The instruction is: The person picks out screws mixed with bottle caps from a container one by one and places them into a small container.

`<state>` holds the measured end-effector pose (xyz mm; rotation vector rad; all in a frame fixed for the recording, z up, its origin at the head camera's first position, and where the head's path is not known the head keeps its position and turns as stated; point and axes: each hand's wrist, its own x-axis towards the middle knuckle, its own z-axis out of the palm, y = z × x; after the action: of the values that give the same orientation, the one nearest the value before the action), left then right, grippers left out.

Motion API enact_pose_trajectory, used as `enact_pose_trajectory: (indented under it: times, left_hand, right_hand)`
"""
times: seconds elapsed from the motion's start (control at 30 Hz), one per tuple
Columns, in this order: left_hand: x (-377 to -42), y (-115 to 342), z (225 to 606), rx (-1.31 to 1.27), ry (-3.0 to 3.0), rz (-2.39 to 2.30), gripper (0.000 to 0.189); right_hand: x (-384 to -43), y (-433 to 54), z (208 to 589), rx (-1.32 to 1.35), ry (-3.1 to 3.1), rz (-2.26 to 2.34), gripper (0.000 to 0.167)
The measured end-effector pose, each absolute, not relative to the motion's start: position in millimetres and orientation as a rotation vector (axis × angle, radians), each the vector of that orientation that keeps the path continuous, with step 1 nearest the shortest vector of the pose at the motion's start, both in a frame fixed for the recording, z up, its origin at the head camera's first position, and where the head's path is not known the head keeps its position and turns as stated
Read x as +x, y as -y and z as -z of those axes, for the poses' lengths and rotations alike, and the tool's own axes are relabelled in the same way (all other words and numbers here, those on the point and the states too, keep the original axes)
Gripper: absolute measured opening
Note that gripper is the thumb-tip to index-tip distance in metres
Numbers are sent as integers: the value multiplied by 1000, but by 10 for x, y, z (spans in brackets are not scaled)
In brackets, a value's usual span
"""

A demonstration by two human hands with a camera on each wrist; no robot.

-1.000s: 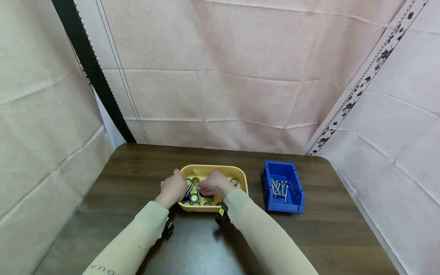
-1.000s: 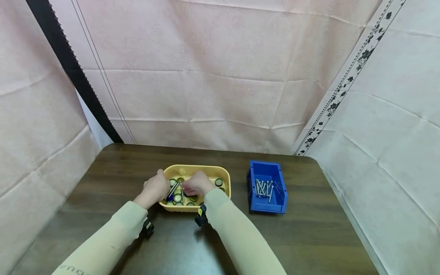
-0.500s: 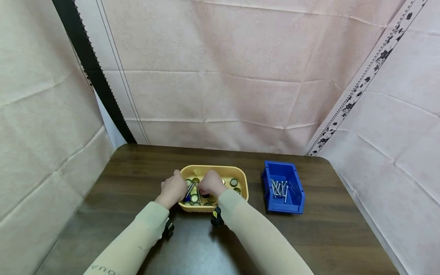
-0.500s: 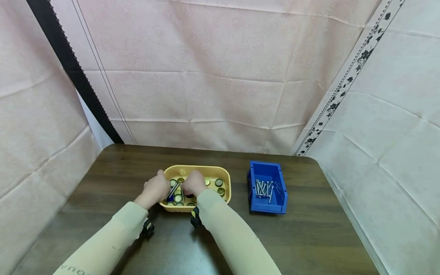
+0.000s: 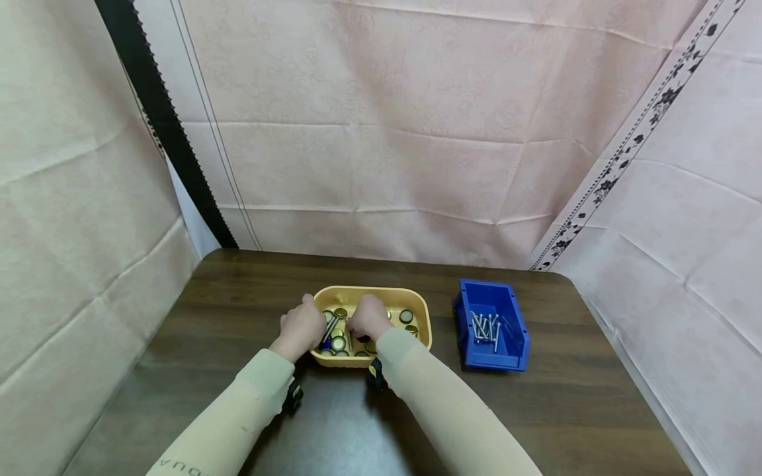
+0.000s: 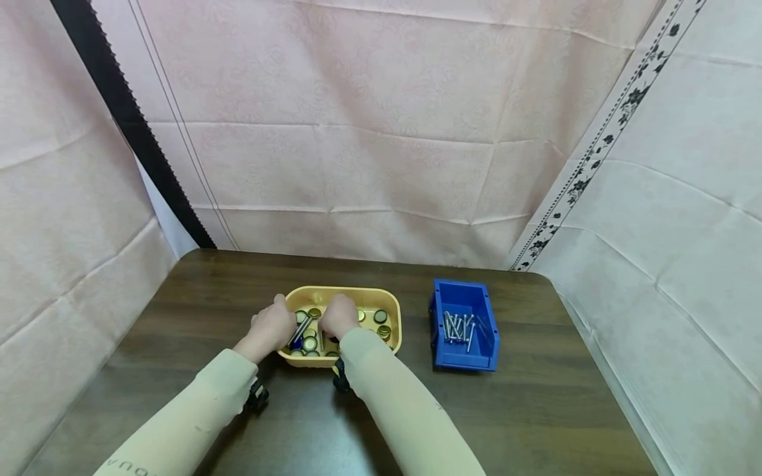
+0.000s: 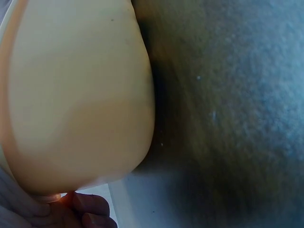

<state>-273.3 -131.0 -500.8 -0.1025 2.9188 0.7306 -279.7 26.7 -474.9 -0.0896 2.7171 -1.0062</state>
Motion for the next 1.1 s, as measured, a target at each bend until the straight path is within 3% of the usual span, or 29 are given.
enact_pose_trajectory:
  times: [0.17, 0.5, 0.73, 1.1]
  left_hand:
    - [-2736, 1289, 4996, -94, -2922, -721, 44]
    - [-2745, 1304, 4976, -86, -2882, -733, 50]
    - [-2722, 1343, 4970, -89, -2886, -744, 49]
    - [-2707, 1332, 5012, -72, -2908, -733, 45]
  right_hand:
    - [-2837, -410, 4737, -80, -2712, 968, 12]
    - [-2863, -374, 4721, -145, -2869, 583, 34]
    - [-2837, -278, 4748, -125, -2901, 600, 23]
    - [-2831, -328, 4766, -90, -2822, 662, 21]
